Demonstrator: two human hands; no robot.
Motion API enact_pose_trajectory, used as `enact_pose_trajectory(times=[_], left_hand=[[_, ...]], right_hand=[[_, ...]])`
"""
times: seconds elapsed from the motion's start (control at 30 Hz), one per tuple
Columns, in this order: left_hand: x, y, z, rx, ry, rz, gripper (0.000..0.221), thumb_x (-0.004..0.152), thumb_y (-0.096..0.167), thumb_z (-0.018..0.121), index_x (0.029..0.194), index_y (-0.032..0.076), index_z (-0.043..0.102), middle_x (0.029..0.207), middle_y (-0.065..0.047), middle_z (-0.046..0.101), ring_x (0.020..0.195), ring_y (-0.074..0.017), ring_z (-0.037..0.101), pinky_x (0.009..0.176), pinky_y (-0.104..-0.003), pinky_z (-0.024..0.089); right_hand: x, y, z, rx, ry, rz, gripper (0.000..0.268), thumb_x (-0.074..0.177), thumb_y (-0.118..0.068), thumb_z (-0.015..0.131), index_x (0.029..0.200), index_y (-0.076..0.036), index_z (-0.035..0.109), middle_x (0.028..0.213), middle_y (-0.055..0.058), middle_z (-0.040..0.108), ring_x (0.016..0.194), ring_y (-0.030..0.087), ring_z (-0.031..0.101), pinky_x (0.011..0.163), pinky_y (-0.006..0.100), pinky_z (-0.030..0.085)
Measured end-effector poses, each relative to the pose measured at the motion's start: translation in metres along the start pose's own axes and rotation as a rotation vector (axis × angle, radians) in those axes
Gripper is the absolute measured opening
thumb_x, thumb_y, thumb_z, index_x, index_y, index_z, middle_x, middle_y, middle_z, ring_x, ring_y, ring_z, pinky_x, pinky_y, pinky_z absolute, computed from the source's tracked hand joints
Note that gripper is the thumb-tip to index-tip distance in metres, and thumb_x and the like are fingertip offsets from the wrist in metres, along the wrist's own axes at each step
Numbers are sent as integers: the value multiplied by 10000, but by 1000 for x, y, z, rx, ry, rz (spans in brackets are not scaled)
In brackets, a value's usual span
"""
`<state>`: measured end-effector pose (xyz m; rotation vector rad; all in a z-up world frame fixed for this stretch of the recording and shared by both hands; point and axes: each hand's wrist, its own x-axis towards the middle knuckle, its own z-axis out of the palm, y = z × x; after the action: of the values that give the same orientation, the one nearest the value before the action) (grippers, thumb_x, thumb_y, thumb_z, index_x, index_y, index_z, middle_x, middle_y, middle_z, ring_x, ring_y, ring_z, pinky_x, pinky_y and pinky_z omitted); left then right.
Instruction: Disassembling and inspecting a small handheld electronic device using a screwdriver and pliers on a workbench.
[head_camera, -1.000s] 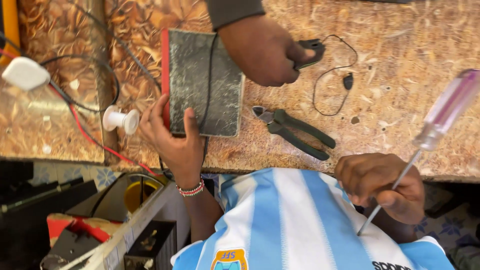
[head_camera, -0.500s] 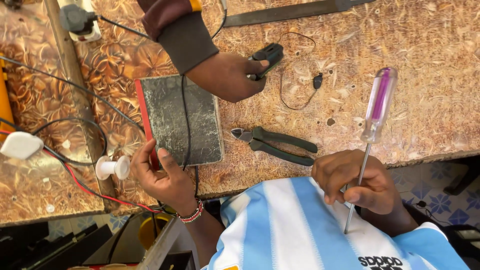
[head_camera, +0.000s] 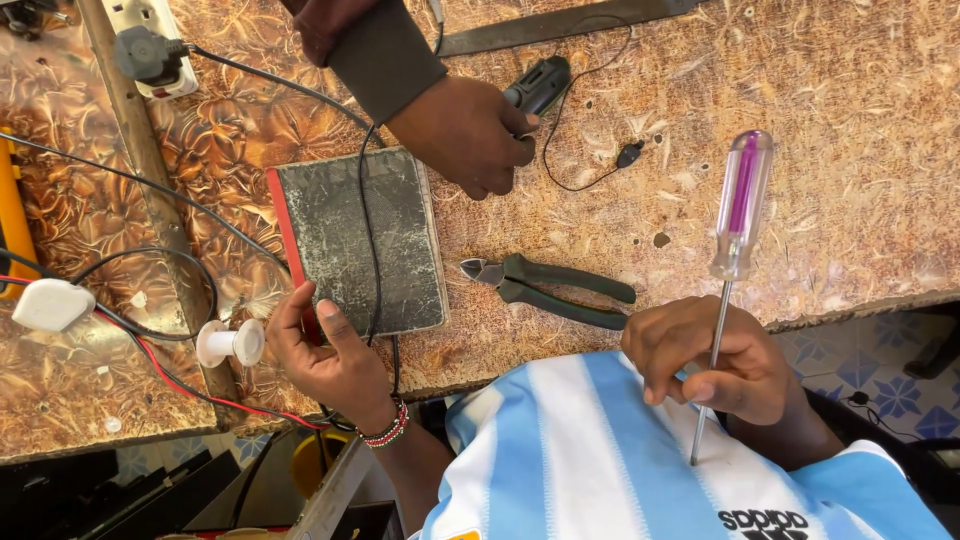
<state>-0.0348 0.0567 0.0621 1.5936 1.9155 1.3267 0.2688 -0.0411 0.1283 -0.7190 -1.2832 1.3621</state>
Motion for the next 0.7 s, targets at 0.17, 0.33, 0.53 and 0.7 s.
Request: enact_pose_trajectory(times=[0.17,0.33,0.53,0.7], left_hand=[[0,-3,1,-42,-3,2,306,1072,305,560,1195,42,657,1169,-95,628,1129,-258,615,993,-415,520],[-1,-2,0,-45,-3,-15,297,1067,302,565,1198,52,656,1167,-88,628,1136,-243,608,993,-393,518],[-1,-3,1,-57,-9,-26,291,1068,299,564,1198,56,658,1169,-77,621,1092,-219,620,935,-350,533],[-1,-3,0,-62,-14,-29,299,1069,306,560,1199,54,657,1164,-79,625,1069,-215,626,912,-341,532]], right_hand=[[3,-1,-2,0,-20,5,353,1053,-341,536,873,-73,681,675,55,596,569,206,517,592,348,456],[-2,1,-2,11,20,39,322,1059,-327,535,924,-77,689,661,4,588,579,180,517,610,343,462],[-6,1,-1,0,92,68,309,1064,-299,518,950,-63,681,640,-13,581,588,166,502,617,329,446],[-7,2,-2,9,99,52,298,1066,-292,513,965,-67,681,631,-34,574,581,142,505,633,317,454]])
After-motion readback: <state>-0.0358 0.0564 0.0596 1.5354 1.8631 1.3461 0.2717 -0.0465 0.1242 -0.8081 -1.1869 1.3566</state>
